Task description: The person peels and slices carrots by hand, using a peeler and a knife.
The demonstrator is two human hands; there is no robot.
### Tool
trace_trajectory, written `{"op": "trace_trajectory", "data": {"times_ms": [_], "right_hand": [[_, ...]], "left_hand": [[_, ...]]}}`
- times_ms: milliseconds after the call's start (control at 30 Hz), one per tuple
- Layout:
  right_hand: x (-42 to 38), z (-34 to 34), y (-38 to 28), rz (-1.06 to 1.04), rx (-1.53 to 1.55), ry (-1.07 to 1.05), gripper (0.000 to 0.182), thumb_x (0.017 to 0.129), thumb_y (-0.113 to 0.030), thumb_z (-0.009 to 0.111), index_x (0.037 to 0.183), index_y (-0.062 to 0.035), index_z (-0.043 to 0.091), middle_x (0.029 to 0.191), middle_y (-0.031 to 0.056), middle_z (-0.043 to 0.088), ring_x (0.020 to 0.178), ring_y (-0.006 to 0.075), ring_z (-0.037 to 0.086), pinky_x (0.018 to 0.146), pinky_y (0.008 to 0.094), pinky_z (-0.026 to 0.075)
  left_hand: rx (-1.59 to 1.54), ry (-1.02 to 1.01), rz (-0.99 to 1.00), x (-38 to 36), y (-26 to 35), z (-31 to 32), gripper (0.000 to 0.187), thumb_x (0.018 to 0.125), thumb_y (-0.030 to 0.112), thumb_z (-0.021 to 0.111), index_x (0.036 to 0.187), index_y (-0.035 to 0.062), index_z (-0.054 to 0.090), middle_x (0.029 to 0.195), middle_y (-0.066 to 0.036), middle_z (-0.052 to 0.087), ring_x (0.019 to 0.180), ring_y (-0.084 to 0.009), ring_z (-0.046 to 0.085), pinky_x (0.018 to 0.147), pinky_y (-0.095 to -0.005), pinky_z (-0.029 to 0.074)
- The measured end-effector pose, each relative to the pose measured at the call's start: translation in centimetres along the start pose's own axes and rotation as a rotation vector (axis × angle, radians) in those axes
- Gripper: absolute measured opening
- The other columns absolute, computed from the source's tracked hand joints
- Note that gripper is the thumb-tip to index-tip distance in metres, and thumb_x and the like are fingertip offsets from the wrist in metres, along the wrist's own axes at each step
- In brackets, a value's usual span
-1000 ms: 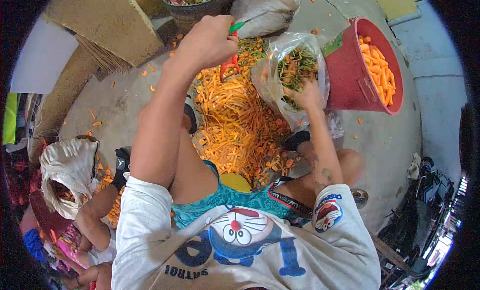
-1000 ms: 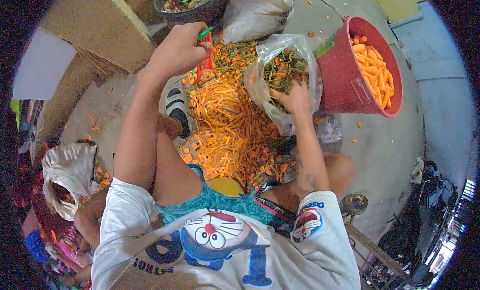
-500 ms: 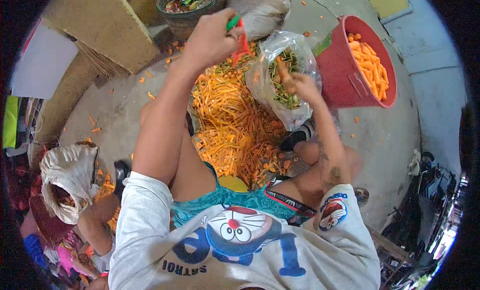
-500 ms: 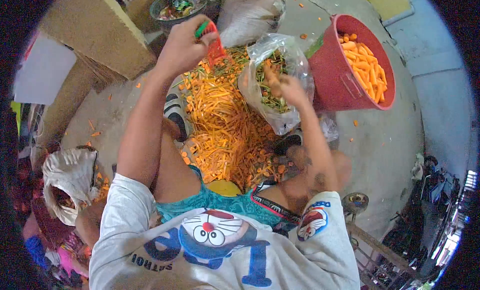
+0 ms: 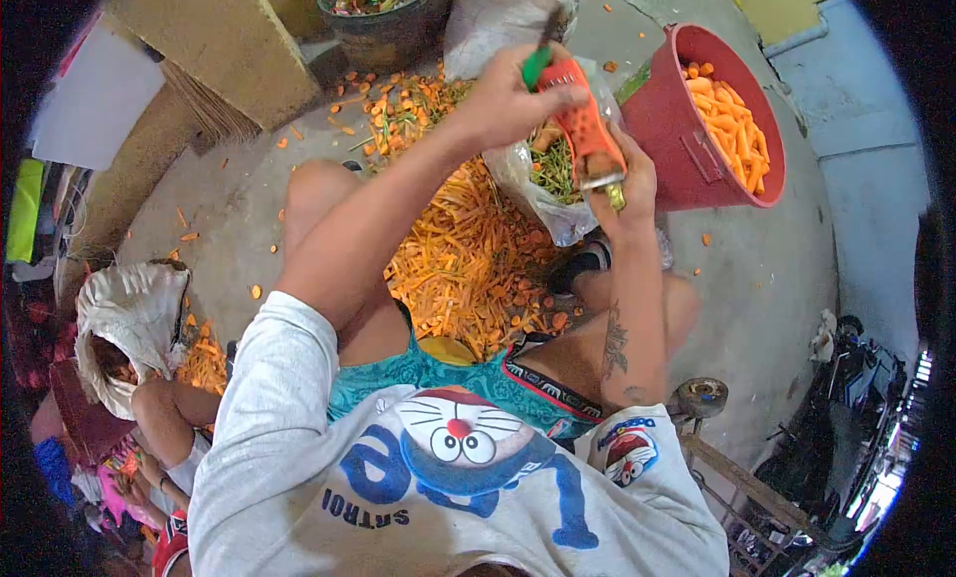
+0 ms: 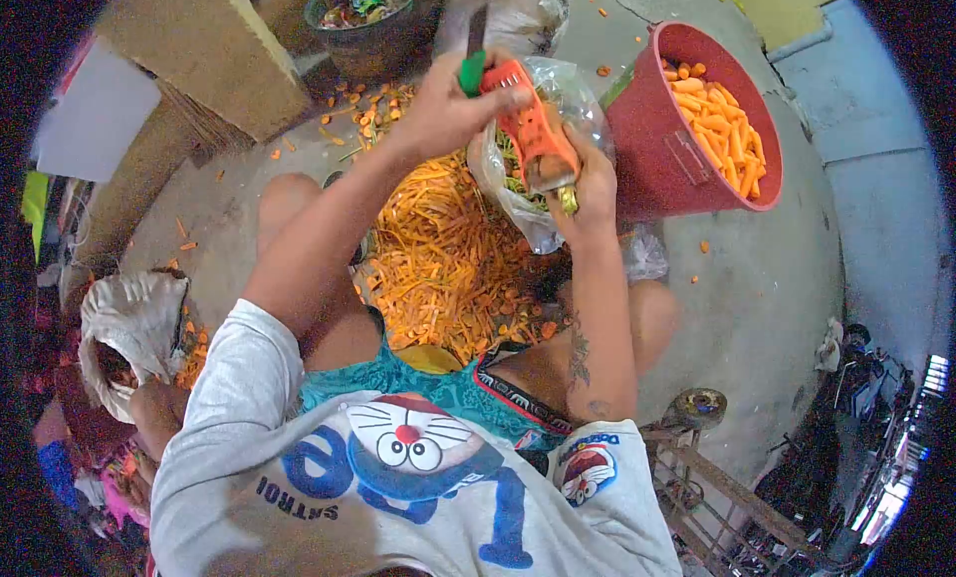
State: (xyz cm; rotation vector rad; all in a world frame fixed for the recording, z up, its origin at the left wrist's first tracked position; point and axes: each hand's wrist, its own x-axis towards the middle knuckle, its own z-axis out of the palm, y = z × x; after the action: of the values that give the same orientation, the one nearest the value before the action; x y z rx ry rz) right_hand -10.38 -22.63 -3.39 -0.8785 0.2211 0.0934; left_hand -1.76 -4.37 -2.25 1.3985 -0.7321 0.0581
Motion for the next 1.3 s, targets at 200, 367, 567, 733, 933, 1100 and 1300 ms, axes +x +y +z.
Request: {"op": "trace_trajectory", "data": {"times_ms": [200,367,567,733,933,1100,1300], "right_hand": [[-1.3,-0.6,-1.5,0.151,0.122,-0.151,0.038,0.106,-0.024,0.046,0.128,0.0043,0.058,0.111,0.0135,0.069,0.090,0.0213,0.069,0.079,0.0368,0.059],[-1.8,1.7,-2.0,0.063,0.018,0.232,0.038,0.105,-0.026,0.047,0.126,0.0032,0.058,0.098,0.0110,0.066,0.074,0.0197,0.059,0.060,0.0317,0.046],[-2.3,-0.5,-1.8,0.128,0.073,-0.162,0.038,0.105,-0.027,0.046,0.126,0.0012,0.059,0.100,0.0090,0.067,0.081,0.0189,0.061,0.065,0.0313,0.045],[-1.6,1.0,-1.9,0.041,0.021,0.167,0.036,0.104,-0.026,0.048,0.122,0.0019,0.060,0.099,0.0106,0.067,0.082,0.0201,0.063,0.066,0.0341,0.047],[-1.6,-1.2,-2.0,0.123,0.123,-0.331,0.033,0.103,-0.023,0.051,0.121,0.0025,0.061,0.102,0.0119,0.070,0.086,0.0218,0.068,0.078,0.0348,0.057],[-1.9,-0.8,-1.5,0.021,0.041,-0.051,0.036,0.103,-0.023,0.052,0.126,0.0031,0.060,0.104,0.0117,0.070,0.086,0.0203,0.068,0.077,0.0347,0.057],[-1.6,-0.7,-1.2,0.052,0.058,-0.029,0.038,0.104,-0.025,0.051,0.128,0.0022,0.060,0.110,0.0114,0.070,0.094,0.0203,0.068,0.082,0.0333,0.056]], "left_hand": [[-0.052,0.265,-0.245,2.3,-3.1,-3.6,0.013,0.090,0.017,0.075,0.095,0.0056,0.071,0.079,0.002,0.068,0.069,-0.0064,0.063,0.061,-0.0240,0.050],[0.094,0.147,-0.299,0.6,-1.2,1.2,0.018,0.089,0.020,0.078,0.096,0.0051,0.071,0.081,0.000,0.070,0.069,-0.0068,0.063,0.062,-0.0243,0.050],[-0.101,0.323,-0.310,2.4,-4.3,-3.5,0.024,0.087,0.022,0.080,0.098,0.0034,0.071,0.085,0.000,0.071,0.070,-0.0099,0.065,0.066,-0.0269,0.055],[0.004,0.206,-0.076,0.3,-1.3,2.6,0.021,0.086,0.022,0.081,0.094,0.0055,0.071,0.081,0.001,0.070,0.065,-0.0075,0.062,0.059,-0.0263,0.052],[-0.127,0.397,-0.299,1.9,-4.0,-2.9,0.025,0.088,0.022,0.081,0.102,0.0033,0.072,0.084,0.001,0.070,0.076,-0.0086,0.064,0.071,-0.0275,0.054],[-0.088,0.054,0.042,-0.4,-0.5,2.7,0.020,0.089,0.019,0.078,0.099,0.0025,0.071,0.079,0.002,0.068,0.069,-0.0085,0.063,0.066,-0.0262,0.054],[-0.138,0.413,-0.179,1.7,-3.3,-2.6,0.018,0.088,0.020,0.078,0.095,0.0047,0.072,0.078,0.000,0.070,0.060,-0.0066,0.060,0.053,-0.0250,0.048]]}}
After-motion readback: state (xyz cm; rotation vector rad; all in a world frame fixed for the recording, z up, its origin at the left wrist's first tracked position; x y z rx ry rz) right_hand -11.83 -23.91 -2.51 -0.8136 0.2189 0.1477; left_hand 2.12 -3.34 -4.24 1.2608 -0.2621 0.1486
